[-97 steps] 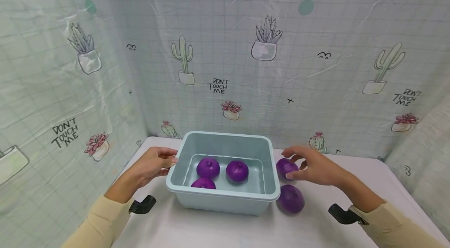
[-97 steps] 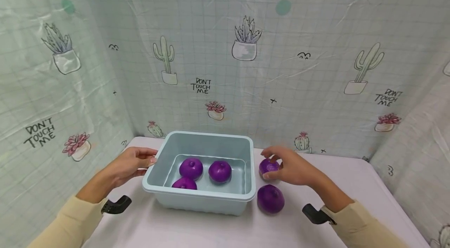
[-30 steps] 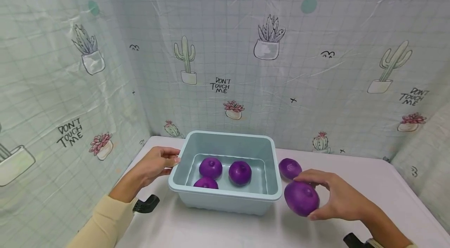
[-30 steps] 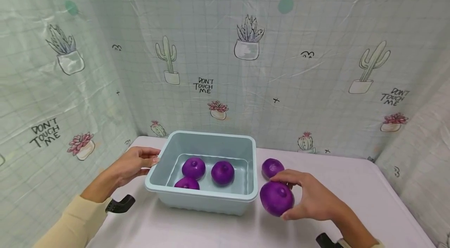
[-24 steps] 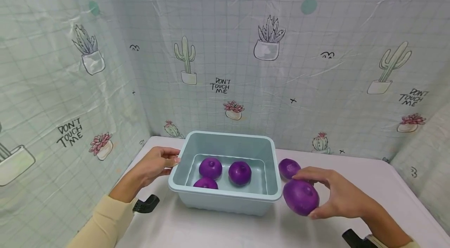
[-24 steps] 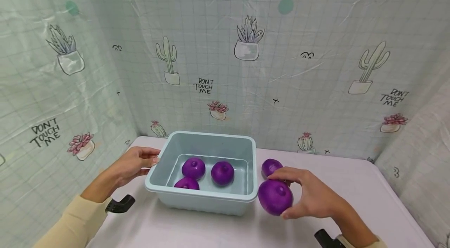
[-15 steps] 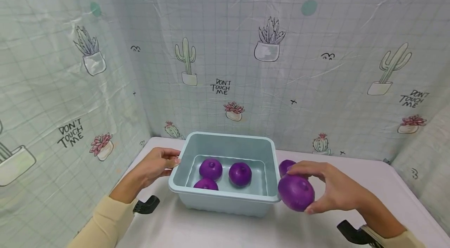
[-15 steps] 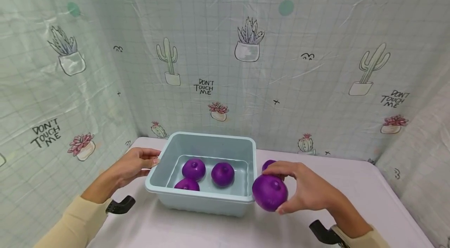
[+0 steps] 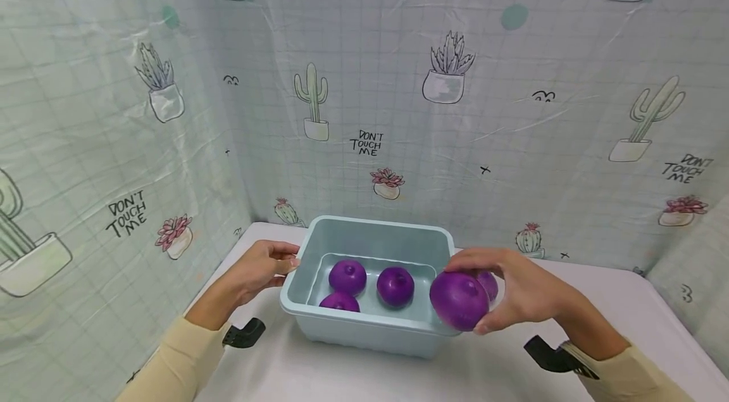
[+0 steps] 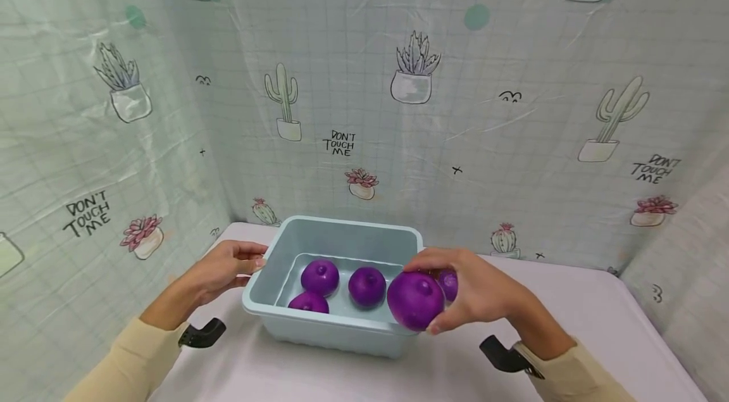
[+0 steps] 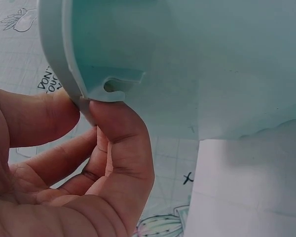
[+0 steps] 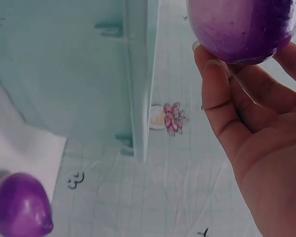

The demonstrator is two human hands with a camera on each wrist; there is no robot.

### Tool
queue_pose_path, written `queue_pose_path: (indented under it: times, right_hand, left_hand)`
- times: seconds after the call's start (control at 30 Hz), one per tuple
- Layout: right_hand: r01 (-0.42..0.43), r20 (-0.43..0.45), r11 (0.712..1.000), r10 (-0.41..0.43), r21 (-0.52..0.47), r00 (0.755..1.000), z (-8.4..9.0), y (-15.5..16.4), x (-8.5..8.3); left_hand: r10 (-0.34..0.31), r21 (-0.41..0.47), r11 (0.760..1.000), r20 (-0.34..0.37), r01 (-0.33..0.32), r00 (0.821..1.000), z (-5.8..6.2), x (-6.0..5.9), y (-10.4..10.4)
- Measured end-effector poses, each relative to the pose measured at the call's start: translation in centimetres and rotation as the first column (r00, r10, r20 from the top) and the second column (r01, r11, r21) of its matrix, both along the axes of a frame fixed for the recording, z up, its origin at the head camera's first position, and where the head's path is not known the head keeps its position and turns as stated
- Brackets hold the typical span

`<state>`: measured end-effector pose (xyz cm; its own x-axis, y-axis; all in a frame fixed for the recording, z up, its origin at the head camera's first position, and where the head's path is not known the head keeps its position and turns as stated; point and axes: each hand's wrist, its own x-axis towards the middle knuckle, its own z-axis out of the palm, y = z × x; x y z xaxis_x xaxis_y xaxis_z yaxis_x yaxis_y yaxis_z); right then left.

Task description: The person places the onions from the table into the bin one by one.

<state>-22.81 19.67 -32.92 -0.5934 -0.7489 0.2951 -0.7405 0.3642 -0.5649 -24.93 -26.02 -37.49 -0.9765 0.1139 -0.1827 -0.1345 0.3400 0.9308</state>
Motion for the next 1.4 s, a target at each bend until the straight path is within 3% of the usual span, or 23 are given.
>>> queue_pose_path:
  times: [0.37,0.77,1.0,1.4]
  right_hand:
    - [-0.055,0.051,0.998,0.055,-0.004,0.997,0.8,-3.1,-1.6]
    - [-0.09,0.071,0.993,0.084,0.08,0.994,1.5,-6.1,-2.9]
    - [-0.12,0.102,0.99,0.113,0.072,0.988,1.2,-7.0,-3.5]
    - [-0.112,0.155,0.988,0.095,0.109,0.983,1.5,-9.0,-4.5]
  left_hand:
    - [0.019,-0.003,1.0,0.01,-0.019,1.0,0.0,0.0,0.1]
    - [0.019,-0.012,1.0,0.003,-0.019,1.0,0.0,0.0,0.0]
    - [0.026,-0.031,0.999,0.002,-0.026,1.0,0.2,0.0,0.3]
    - [0.042,-0.042,0.998,0.008,-0.041,0.999,0.2,-0.1,0.3]
